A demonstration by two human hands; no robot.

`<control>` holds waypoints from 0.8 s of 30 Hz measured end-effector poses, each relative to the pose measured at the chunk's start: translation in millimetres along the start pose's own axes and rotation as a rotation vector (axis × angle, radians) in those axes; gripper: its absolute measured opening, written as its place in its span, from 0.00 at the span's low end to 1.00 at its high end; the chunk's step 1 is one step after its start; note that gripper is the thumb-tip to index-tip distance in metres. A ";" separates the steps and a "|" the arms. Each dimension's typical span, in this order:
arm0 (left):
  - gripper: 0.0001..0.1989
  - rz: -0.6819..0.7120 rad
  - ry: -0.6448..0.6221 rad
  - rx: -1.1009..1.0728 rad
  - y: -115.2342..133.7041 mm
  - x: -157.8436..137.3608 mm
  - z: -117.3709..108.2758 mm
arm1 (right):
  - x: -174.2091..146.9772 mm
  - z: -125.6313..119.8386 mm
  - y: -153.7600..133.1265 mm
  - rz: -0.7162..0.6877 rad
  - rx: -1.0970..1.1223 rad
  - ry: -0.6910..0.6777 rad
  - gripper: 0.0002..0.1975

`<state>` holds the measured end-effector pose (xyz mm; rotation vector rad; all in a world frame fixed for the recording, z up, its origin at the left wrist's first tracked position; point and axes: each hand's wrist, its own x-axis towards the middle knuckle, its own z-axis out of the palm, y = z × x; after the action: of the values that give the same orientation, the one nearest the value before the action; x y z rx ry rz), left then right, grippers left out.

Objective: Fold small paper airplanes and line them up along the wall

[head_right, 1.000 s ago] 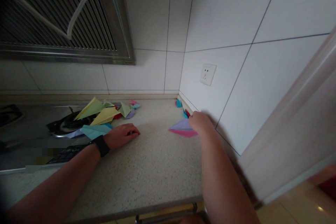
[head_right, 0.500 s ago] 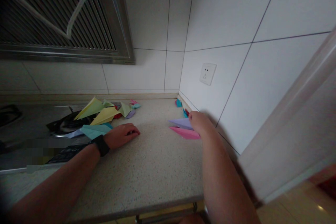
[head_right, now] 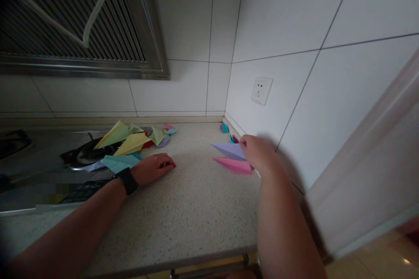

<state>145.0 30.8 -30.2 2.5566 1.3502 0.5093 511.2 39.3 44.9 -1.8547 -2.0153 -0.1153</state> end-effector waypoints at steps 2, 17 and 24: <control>0.15 0.000 -0.003 -0.003 0.0 0.3 -0.2 | -2.8 -3.3 -3.1 -0.004 0.010 0.011 0.10; 0.13 -0.008 -0.025 -0.014 0.9 0.7 -1.1 | -10.3 -13.7 -9.2 0.024 -0.050 -0.094 0.11; 0.14 -0.002 -0.036 -0.018 -0.8 0.0 -0.4 | -6.8 -5.3 -1.2 0.045 -0.070 -0.240 0.09</control>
<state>144.3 31.2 -30.1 2.5374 1.3302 0.4710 511.6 31.1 47.7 -2.0408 -2.1485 0.0536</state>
